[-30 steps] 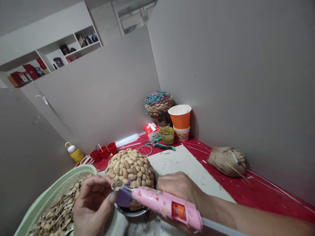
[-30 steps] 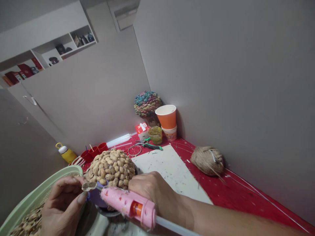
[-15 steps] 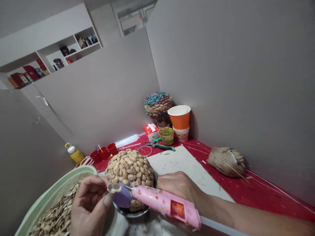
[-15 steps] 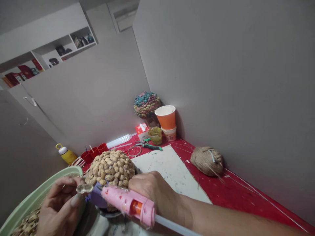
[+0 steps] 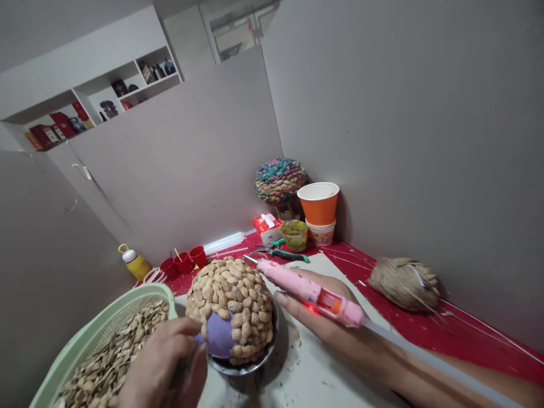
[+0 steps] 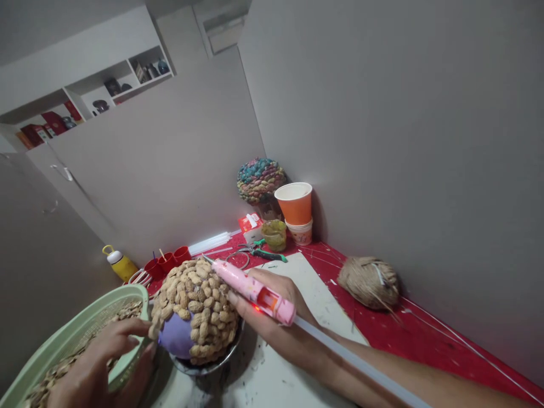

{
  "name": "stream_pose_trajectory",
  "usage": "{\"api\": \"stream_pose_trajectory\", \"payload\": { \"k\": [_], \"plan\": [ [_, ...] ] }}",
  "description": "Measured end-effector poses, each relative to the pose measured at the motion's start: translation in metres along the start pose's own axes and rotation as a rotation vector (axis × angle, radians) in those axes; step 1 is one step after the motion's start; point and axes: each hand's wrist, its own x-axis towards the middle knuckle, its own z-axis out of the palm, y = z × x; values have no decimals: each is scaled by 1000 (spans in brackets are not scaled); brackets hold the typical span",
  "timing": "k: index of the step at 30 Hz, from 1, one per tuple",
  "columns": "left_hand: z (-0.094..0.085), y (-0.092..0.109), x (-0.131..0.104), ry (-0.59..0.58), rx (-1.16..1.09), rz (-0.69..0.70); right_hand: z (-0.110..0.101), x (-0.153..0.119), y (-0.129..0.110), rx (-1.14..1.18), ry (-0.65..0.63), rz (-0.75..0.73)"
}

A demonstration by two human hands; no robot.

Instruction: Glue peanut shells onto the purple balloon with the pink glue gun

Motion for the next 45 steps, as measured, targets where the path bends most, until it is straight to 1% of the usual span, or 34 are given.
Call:
{"api": "stream_pose_trajectory", "payload": {
  "k": [1, 3, 6, 8, 13, 17, 22, 24, 28, 30, 35, 38, 41, 45],
  "plan": [
    [1, -3, -4, -62, 109, 108, 2, 1, 4, 25, 6, 12],
    [3, -11, -13, -111, 272, 273, 4, 2, 12, 63, 5, 39],
    [2, -21, -25, -189, 387, 419, 6, 4, 17, 113, 6, 73],
    [0, -23, -27, -239, 404, 476, 6, 5, 18, 153, -24, 75],
    [-4, -20, -14, -315, 305, 457, 6, 5, 22, 197, -133, 34],
    [-1, -20, -8, -339, 288, 467, 7, 5, 24, 220, -137, 35],
    [2, -26, -12, -343, 325, 452, 7, 6, 23, 216, -148, 43],
    [3, -29, -14, -326, 381, 486, 6, 6, 21, 228, -152, 47],
    [6, -33, -17, -318, 524, 634, 6, 6, 18, 274, -154, 66],
    [7, -35, -18, -323, 558, 652, 7, 6, 19, 283, -168, 77],
    [11, -38, -21, -335, 548, 638, 8, 6, 23, 264, -186, 37],
    [13, -38, -21, -334, 501, 604, 8, 5, 23, 240, -186, 58],
    [15, -36, -22, -317, 453, 554, 8, 4, 24, 246, -180, 79],
    [18, -31, -22, -268, 433, 504, 8, 3, 28, 231, -182, 49]
  ]
}}
